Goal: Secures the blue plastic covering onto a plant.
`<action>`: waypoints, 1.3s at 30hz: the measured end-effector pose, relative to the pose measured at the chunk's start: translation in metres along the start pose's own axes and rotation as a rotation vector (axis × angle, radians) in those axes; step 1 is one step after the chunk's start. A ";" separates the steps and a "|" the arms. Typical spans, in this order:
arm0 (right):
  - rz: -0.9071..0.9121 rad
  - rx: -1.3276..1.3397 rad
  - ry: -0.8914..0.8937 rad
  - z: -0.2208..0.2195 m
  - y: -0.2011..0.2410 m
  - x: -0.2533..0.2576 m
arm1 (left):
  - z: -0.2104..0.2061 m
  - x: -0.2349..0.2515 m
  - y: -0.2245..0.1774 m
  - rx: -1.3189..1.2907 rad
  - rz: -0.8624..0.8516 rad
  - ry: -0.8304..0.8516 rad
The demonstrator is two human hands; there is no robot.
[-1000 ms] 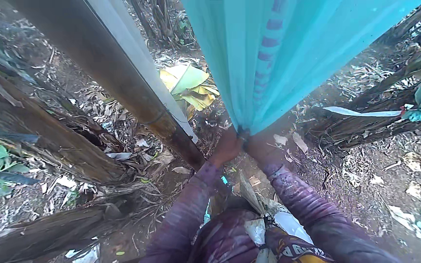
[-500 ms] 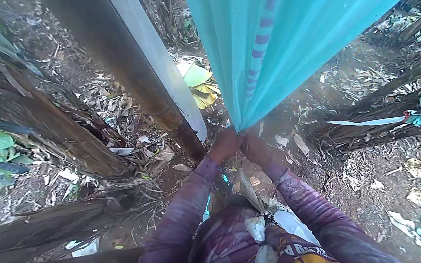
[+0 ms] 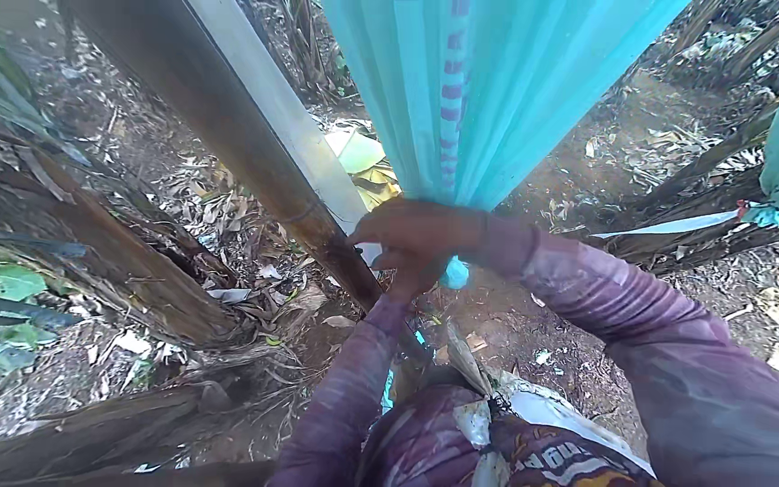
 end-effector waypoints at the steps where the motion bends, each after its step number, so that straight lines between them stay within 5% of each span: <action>1: -0.138 -0.071 0.114 0.001 -0.023 0.001 | 0.012 -0.003 0.005 -0.131 0.015 -0.062; 6: -0.551 -0.213 0.418 0.015 -0.068 -0.003 | 0.048 -0.017 0.028 -0.617 0.074 -0.408; 9: -0.544 -0.051 0.368 0.026 -0.073 -0.003 | 0.051 -0.016 0.016 -0.849 0.016 -0.601; 14: -0.436 0.255 0.179 0.037 -0.064 -0.009 | 0.107 -0.020 -0.025 -1.162 -0.188 -0.617; 25: -0.331 0.488 0.058 0.049 -0.057 -0.012 | 0.140 -0.033 -0.018 -1.179 -0.310 -0.350; 33: -0.560 0.597 -0.288 0.066 -0.093 -0.052 | 0.137 -0.040 -0.015 -0.829 -0.193 -0.352; 39: -0.482 0.647 -0.285 0.061 -0.089 -0.060 | 0.142 -0.027 -0.022 -0.719 -0.195 -0.363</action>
Point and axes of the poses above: each hand's wrist, its own x-axis towards the middle knuckle, its own z-axis out of the back of the hand, y = z × x, the point moved 3 cm from there along x, towards the middle knuckle, and after that the axes turned 7 degrees about y, right-handed, at the moved point
